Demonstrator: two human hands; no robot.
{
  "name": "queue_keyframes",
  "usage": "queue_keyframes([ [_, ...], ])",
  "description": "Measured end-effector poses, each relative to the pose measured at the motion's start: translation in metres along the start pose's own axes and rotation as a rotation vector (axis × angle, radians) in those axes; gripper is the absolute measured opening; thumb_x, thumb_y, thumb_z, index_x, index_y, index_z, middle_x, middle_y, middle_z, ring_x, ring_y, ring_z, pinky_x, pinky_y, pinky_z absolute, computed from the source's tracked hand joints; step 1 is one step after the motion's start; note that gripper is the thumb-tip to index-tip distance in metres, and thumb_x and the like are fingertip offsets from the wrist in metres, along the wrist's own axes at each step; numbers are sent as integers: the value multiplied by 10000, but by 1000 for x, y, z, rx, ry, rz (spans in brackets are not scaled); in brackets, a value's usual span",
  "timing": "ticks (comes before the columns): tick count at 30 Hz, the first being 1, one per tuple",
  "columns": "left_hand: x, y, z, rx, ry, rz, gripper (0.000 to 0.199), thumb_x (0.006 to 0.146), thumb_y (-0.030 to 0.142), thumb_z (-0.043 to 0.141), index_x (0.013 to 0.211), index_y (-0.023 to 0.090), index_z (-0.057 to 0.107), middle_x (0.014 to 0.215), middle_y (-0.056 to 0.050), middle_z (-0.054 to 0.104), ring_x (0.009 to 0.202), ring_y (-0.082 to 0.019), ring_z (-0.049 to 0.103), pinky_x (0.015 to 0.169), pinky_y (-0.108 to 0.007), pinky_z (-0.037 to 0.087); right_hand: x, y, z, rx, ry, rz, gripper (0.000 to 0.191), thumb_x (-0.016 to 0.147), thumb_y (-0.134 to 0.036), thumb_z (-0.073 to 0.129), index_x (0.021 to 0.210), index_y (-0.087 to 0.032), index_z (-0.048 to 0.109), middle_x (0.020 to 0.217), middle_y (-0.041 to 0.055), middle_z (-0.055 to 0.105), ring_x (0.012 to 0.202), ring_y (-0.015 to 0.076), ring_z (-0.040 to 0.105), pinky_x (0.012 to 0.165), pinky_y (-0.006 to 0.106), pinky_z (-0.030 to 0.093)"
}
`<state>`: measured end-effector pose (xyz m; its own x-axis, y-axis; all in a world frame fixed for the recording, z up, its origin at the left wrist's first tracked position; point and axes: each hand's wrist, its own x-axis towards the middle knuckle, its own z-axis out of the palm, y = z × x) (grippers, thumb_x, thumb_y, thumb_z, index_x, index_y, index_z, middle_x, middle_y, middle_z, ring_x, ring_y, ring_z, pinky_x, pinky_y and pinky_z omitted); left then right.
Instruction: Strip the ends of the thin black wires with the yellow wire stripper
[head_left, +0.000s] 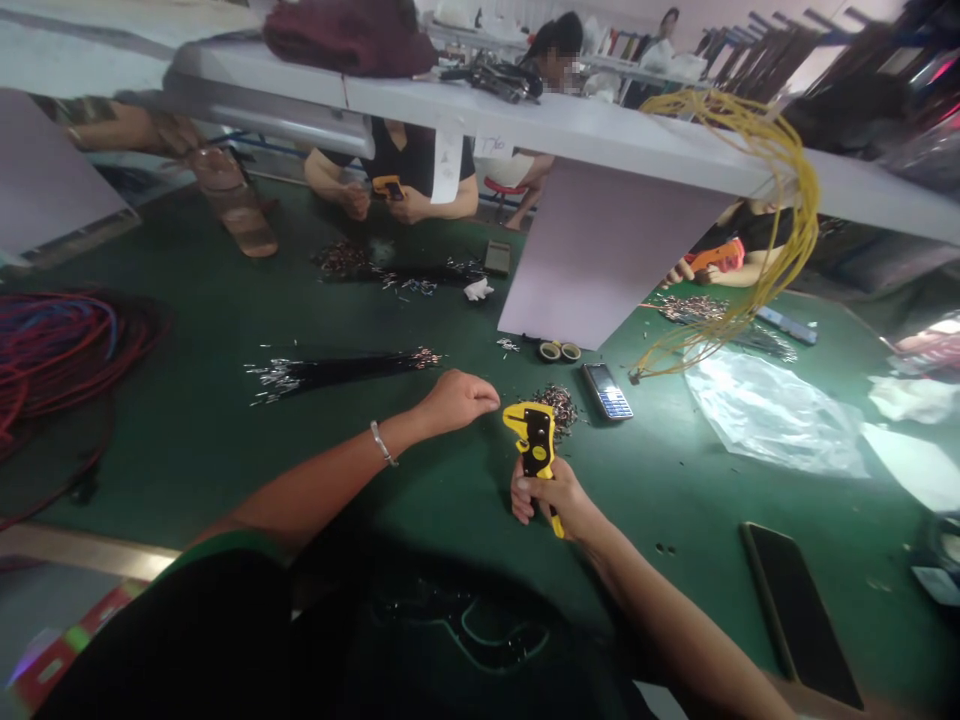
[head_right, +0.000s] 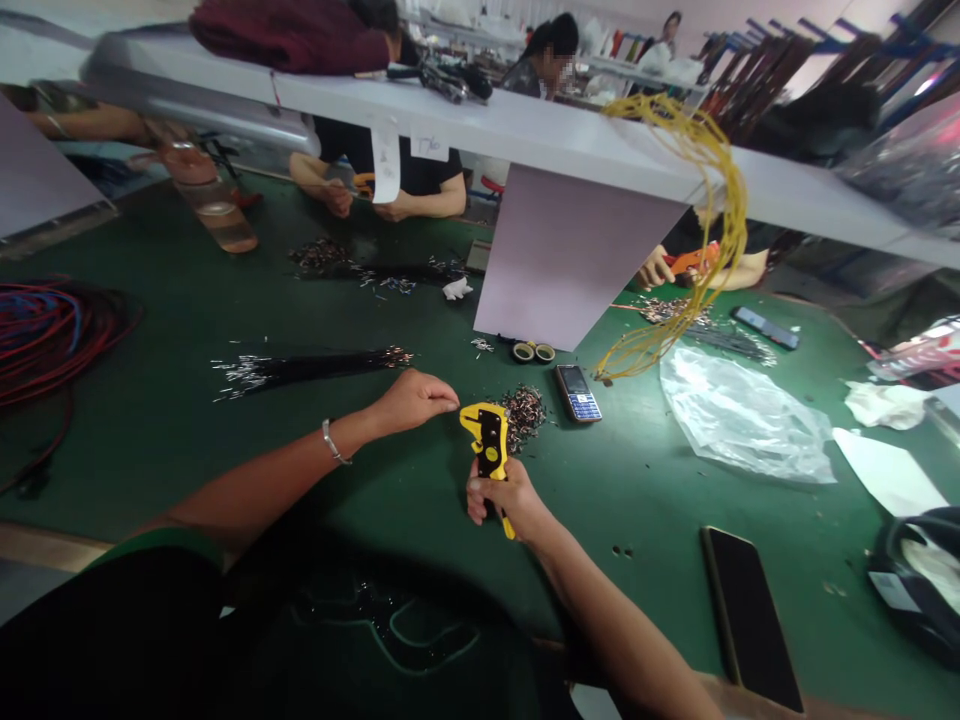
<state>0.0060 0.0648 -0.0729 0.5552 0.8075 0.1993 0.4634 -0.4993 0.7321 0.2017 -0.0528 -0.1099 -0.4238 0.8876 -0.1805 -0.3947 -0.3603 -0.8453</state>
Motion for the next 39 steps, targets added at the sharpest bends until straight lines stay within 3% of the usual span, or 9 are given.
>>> queue_keyframes([
  [9,2,-6,7,-96,36,-99,142,755,197,609,737,158,745,687,-1,725,655,-126,633,616,-210,425,6,2,-1,81,3,-2,196,706,-164,733,746,-157,541,514,-52,503,399,91,438,381,248,406],
  [28,4,-14,16,2,80,-56,165,781,207,581,767,167,740,673,6,706,637,-125,614,597,-217,407,16,1,-13,129,-71,6,159,682,-112,677,767,-163,552,514,-52,498,402,92,422,374,235,383],
  [39,0,-14,15,62,105,-26,187,807,242,569,809,176,745,728,-7,734,686,-140,651,630,-222,443,12,-4,-8,111,-115,4,172,665,-128,692,758,-163,551,521,-51,506,411,95,435,395,247,401],
])
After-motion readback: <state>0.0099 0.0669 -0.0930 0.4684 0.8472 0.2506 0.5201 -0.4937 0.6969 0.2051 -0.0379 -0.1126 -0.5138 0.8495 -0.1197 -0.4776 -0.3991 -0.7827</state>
